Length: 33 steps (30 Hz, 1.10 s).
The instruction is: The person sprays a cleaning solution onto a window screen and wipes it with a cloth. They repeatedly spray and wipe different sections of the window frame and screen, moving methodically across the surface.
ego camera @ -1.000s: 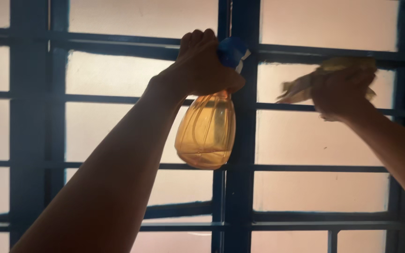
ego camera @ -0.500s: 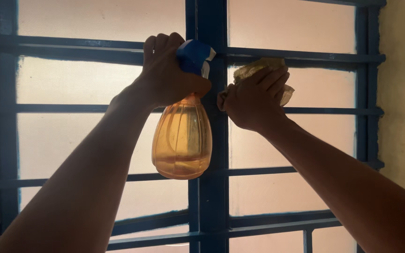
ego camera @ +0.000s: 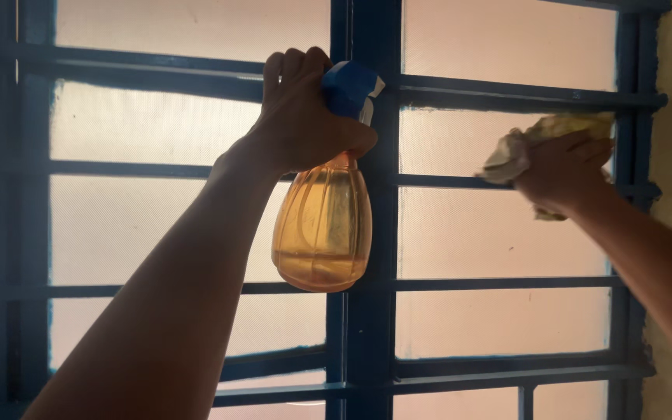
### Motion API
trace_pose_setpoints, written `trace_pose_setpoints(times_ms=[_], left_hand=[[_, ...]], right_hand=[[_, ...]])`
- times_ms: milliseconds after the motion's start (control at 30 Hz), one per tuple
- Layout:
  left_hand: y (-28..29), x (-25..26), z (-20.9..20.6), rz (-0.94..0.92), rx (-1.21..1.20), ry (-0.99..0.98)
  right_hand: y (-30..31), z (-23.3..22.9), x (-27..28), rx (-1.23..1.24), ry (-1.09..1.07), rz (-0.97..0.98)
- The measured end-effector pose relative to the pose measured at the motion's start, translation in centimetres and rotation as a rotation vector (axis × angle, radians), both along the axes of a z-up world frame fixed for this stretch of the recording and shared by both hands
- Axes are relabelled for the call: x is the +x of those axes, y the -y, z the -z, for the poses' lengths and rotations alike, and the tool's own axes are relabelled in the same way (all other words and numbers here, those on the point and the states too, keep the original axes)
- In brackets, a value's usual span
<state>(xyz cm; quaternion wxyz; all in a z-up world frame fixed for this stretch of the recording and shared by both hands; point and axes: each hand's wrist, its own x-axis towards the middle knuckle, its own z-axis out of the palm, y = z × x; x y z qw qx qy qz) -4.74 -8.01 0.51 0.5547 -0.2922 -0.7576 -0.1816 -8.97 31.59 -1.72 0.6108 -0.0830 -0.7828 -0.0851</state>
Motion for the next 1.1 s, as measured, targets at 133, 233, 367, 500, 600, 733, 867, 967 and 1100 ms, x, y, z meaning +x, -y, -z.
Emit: trace_pose_setpoints(times_ms=[133,233,367,500,600,733,867,967,1100], left_hand=[[0.1,-0.9,-0.2,0.027,0.021,-0.031],[0.5,-1.5,-0.3,0.045,0.018,-0.056],[0.8,-2.0,-0.5,0.091,0.030,-0.064],[1.0,-2.2,-0.3,0.077,0.045,-0.076],[0.8,-2.2,-0.3,0.069,0.043,-0.081],[0.6,-2.2,-0.2,0.070,0.072,-0.070],[0.3,-2.3,-0.4,0.070,0.072,-0.160],[0.4,-2.2,-0.4,0.063,0.082,-0.141],[0.7,-1.8,-0.2,0.066,0.058,-0.113]], right_hand=[[5.0,2.3,1.5,0.394,0.294,0.375],[8.6,3.5,4.1,0.630,0.289,0.439],[10.9,6.8,7.5,0.333,-0.306,-0.312],[9.4,14.0,9.4,0.120,-0.626,-0.280],[7.9,15.6,8.2,-0.097,-0.530,-0.390],[8.9,15.6,5.7,-0.347,-0.294,-0.667],[12.1,15.1,4.9,0.297,-0.398,0.221],[14.0,14.3,5.6,0.570,-0.060,0.695],[15.9,13.9,5.0,0.760,0.036,0.245]])
